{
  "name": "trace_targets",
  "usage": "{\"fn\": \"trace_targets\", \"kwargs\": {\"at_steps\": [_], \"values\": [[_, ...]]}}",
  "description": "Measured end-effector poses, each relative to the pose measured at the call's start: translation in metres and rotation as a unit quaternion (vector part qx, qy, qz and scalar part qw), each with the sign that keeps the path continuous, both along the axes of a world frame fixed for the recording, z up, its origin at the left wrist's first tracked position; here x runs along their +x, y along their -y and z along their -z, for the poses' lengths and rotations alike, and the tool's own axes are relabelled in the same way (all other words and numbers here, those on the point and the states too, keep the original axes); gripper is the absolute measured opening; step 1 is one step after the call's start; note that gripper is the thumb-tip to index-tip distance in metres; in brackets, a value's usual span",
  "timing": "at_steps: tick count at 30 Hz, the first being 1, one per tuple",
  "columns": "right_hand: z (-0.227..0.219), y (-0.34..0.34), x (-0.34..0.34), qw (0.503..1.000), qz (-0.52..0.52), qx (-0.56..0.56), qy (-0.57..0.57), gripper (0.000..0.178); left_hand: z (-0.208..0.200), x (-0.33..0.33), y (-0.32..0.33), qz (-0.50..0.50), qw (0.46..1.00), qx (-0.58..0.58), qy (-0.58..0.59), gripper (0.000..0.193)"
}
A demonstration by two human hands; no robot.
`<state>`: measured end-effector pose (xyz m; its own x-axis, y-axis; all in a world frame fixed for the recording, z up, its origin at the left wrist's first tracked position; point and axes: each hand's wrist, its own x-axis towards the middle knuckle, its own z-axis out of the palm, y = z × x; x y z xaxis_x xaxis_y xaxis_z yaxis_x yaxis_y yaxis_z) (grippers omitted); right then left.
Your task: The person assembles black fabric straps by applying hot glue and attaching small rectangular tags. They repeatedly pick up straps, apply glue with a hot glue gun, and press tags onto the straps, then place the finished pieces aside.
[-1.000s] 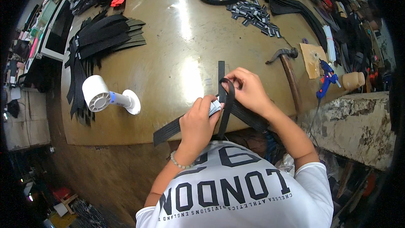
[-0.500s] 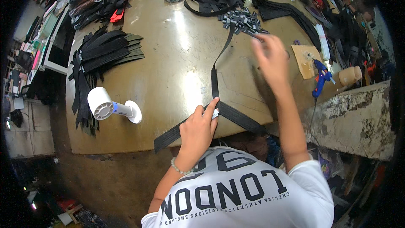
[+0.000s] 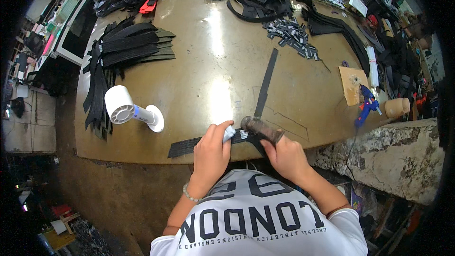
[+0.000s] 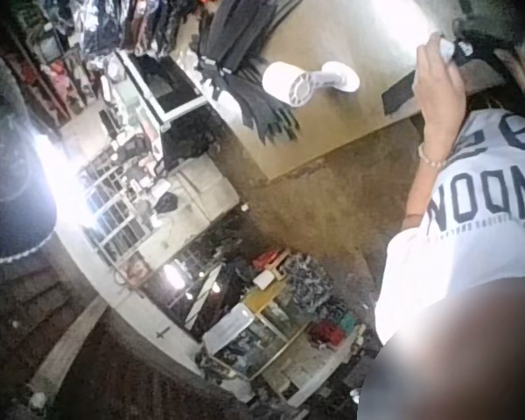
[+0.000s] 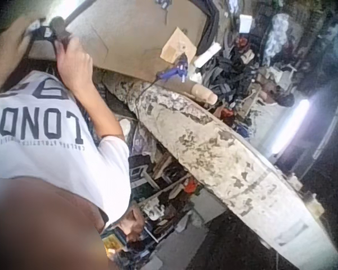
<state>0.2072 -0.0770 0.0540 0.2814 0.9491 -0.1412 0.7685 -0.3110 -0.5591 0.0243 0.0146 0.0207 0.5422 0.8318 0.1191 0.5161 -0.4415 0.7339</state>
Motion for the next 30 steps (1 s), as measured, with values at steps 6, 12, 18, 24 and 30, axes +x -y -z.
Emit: {"fn": "trace_targets", "kwargs": {"at_steps": [6,12,18,24,30], "values": [[0.013,0.022,0.01,0.978,-0.058,0.182,-0.079,0.029,-0.002,-0.006,0.004,0.019,0.999,-0.001,-0.034,0.042],[0.014,0.035,0.005,0.999,0.009,0.017,-0.047,0.03,0.006,-0.006,0.005,0.035,0.998,0.011,-0.06,0.042],[0.027,0.015,0.086,0.955,0.257,0.081,0.127,0.035,0.002,0.0,-0.003,0.068,0.995,0.032,-0.062,0.03],[0.058,-0.001,0.127,0.904,0.28,0.011,0.322,0.04,-0.072,0.017,-0.033,0.218,0.962,0.141,-0.089,0.013],[0.077,0.006,0.134,0.885,0.252,0.078,0.384,0.04,-0.199,0.005,-0.124,0.078,0.888,0.451,0.04,0.022]]}}
